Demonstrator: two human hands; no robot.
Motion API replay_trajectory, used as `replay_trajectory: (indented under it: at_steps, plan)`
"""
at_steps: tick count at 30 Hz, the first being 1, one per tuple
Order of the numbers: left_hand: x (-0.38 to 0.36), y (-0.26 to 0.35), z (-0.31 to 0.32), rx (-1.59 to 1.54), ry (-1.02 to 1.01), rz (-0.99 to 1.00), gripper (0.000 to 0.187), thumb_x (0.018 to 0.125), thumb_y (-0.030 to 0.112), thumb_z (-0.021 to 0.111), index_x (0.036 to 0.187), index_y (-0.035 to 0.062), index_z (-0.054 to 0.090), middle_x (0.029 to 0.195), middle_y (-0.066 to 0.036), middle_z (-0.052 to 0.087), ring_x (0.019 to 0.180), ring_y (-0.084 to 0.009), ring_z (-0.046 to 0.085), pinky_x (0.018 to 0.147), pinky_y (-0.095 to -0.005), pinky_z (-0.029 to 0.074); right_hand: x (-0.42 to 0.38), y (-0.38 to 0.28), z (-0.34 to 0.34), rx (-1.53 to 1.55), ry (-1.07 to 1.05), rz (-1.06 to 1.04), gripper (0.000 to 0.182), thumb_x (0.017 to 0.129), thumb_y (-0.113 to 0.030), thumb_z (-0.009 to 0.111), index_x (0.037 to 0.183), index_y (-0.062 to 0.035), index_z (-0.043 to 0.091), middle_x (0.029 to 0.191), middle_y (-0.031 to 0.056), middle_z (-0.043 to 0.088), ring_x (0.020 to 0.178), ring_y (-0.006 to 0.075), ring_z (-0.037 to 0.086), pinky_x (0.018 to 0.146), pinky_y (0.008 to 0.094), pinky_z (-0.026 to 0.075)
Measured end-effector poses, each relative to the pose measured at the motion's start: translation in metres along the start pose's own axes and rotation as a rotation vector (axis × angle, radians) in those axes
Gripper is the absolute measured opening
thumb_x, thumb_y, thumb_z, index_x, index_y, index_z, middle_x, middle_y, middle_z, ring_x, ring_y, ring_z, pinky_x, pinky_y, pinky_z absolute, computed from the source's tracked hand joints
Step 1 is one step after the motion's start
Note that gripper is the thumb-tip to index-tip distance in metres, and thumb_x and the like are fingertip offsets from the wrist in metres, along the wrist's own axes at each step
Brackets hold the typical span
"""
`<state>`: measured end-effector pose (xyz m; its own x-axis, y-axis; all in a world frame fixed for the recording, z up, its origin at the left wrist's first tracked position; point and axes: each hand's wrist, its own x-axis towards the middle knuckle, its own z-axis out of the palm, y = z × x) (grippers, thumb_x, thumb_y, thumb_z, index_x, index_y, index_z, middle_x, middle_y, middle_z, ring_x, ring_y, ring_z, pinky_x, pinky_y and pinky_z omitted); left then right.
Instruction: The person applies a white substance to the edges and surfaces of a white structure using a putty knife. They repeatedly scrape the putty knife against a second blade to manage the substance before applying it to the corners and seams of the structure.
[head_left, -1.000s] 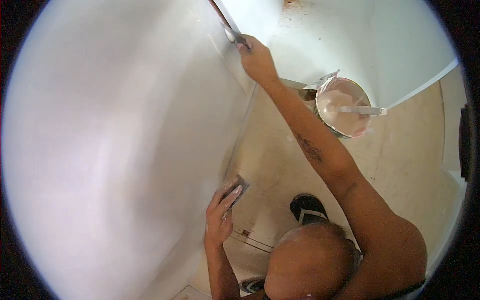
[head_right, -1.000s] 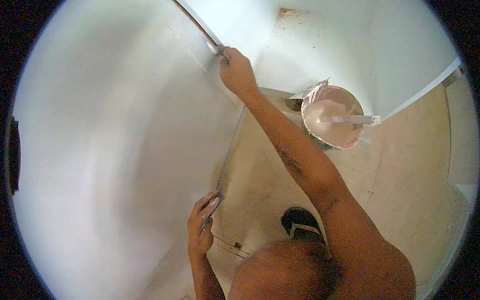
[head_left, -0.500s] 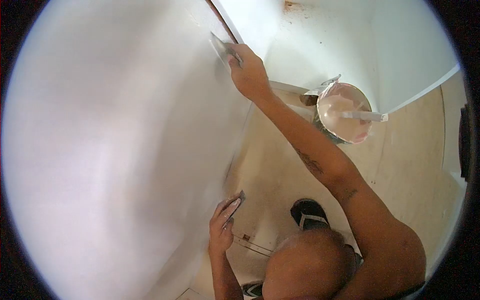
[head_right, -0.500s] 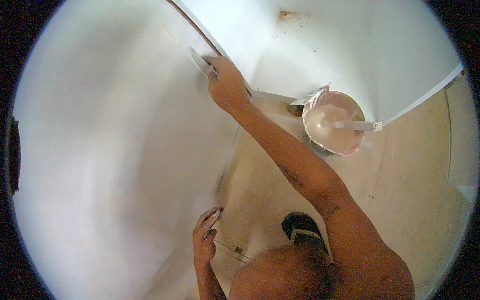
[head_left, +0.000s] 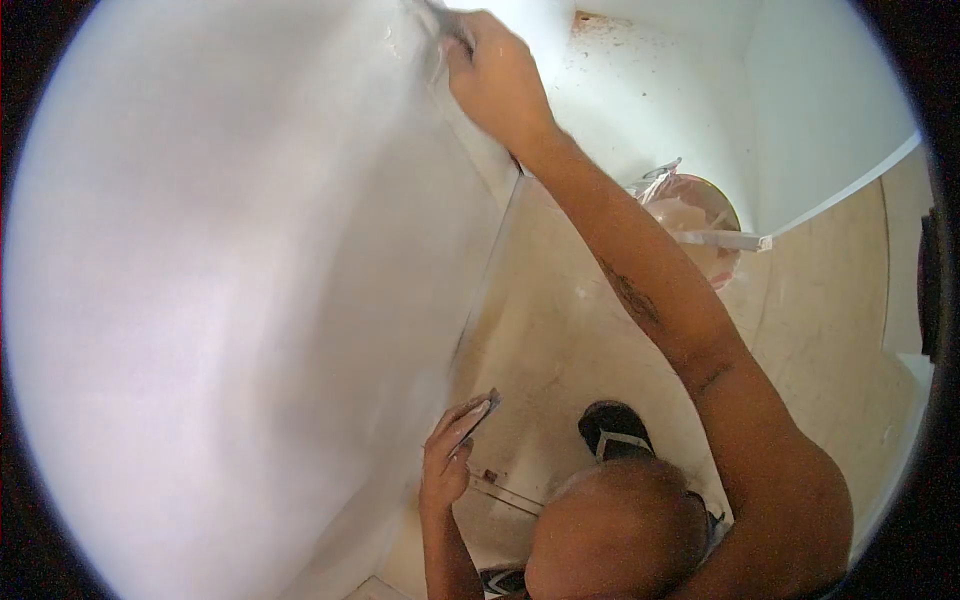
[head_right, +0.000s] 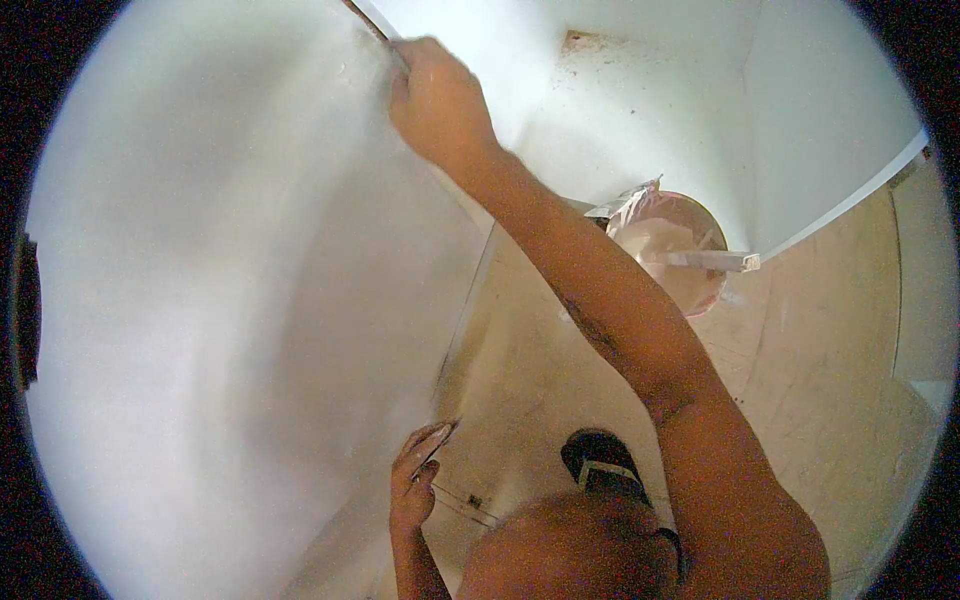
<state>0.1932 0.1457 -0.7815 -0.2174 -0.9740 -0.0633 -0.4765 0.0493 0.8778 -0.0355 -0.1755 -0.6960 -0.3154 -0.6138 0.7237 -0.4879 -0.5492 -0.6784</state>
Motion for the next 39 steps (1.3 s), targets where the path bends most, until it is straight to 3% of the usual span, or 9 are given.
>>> replay_trajectory:
  at_steps: [14, 17, 19, 24, 26, 32, 34, 38, 39]
  plan:
    - [-0.004, 0.002, 0.009, -0.099, 0.045, -0.094, 0.054, 0.064, 0.001, 0.051, 0.117, 0.0, 0.062, 0.124, -0.016, 0.059, 0.118, -0.0299, 0.055, 0.103, -0.0393, 0.04, 0.018, -0.025, 0.019, -0.108, 0.034, -0.154, 0.029, 0.08, -0.006, 0.055, 0.108, 0.0006, 0.058, 0.106, 0.019, 0.058, 0.092, 0.0365, 0.059, 0.082, 0.0452, 0.051]
    - [-0.011, -0.014, 0.017, -0.248, 0.054, -0.092, 0.058, 0.067, -0.004, 0.046, 0.123, -0.0003, 0.058, 0.126, -0.017, 0.058, 0.119, -0.0317, 0.054, 0.105, -0.039, 0.038, -0.018, -0.059, 0.03, -0.105, 0.004, -0.145, 0.036, 0.075, 0.0, 0.056, 0.111, 0.0008, 0.054, 0.109, 0.0184, 0.052, 0.097, 0.036, 0.054, 0.084, 0.0449, 0.048]
    - [-0.022, -0.051, 0.027, -0.704, 0.364, -0.311, 0.051, 0.073, 0.002, 0.051, 0.123, -0.0004, 0.056, 0.126, -0.014, 0.058, 0.114, -0.0306, 0.057, 0.101, -0.0412, 0.043, -0.034, -0.066, 0.017, -0.053, -0.017, -0.141, 0.039, 0.075, 0.003, 0.055, 0.114, -0.0003, 0.053, 0.11, 0.0174, 0.051, 0.1, 0.0372, 0.053, 0.088, 0.0448, 0.046]
    - [0.002, -0.001, 0.041, -1.311, 0.488, -0.373, 0.033, 0.088, 0.026, 0.056, 0.114, 0.005, 0.059, 0.115, -0.01, 0.062, 0.104, -0.0255, 0.061, 0.087, -0.0389, 0.052, -0.084, -0.064, -0.043, 0.303, -0.268, -0.098, 0.037, 0.081, 0.002, 0.055, 0.118, 0.0001, 0.055, 0.114, 0.017, 0.056, 0.107, 0.0352, 0.054, 0.094, 0.0422, 0.044]
    - [0.01, 0.0, 0.037, -1.714, 0.227, -0.241, 0.029, 0.093, 0.03, 0.052, 0.108, 0.0072, 0.06, 0.105, -0.008, 0.066, 0.096, -0.0216, 0.065, 0.078, -0.0355, 0.055, -0.116, -0.077, -0.075, 0.499, -0.41, -0.087, 0.037, 0.084, -0.002, 0.058, 0.121, -0.0024, 0.056, 0.121, 0.0163, 0.057, 0.114, 0.0315, 0.054, 0.099, 0.0404, 0.041]
    - [0.053, 0.043, 0.027, -1.469, 0.452, -0.379, 0.033, 0.096, 0.035, 0.049, 0.112, 0.007, 0.058, 0.097, -0.007, 0.066, 0.086, -0.0195, 0.065, 0.068, -0.0337, 0.056, -0.211, -0.075, -0.109, 0.959, -0.801, -0.309, 0.055, 0.078, -0.008, 0.068, 0.131, -0.0105, 0.054, 0.133, 0.0204, 0.047, 0.124, 0.0398, 0.043, 0.106, 0.0478, 0.034]
    - [0.05, 0.05, 0.025, -1.412, 0.488, -0.394, 0.035, 0.096, 0.035, 0.049, 0.114, 0.0063, 0.057, 0.098, -0.007, 0.065, 0.085, -0.0197, 0.065, 0.068, -0.0336, 0.056, -0.234, -0.046, -0.111, 0.446, -0.894, 0.003, 0.055, 0.079, -0.009, 0.069, 0.131, -0.0098, 0.052, 0.134, 0.0196, 0.046, 0.124, 0.0395, 0.044, 0.105, 0.0456, 0.036]
    - [0.035, 0.043, 0.021, -1.232, 0.513, -0.252, 0.043, 0.09, 0.038, 0.058, 0.121, 0.0092, 0.053, 0.113, -0.009, 0.06, 0.104, -0.0206, 0.059, 0.086, -0.0355, 0.052, -0.228, -0.014, -0.12, 0.187, -0.86, 0.006, 0.041, 0.087, -0.012, 0.061, 0.126, -0.0048, 0.052, 0.121, 0.0184, 0.056, 0.1, 0.0346, 0.061, 0.096, 0.0415, 0.045]
    - [0.037, 0.032, 0.022, -1.177, 0.538, -0.09, 0.043, 0.092, 0.031, 0.056, 0.126, 0.0054, 0.049, 0.118, -0.012, 0.058, 0.109, -0.0271, 0.057, 0.09, -0.0414, 0.05, -0.226, -0.028, -0.125, 0.524, -0.649, 0.592, 0.037, 0.087, -0.011, 0.06, 0.123, -0.0035, 0.053, 0.117, 0.0165, 0.059, 0.097, 0.0328, 0.062, 0.096, 0.0416, 0.046]
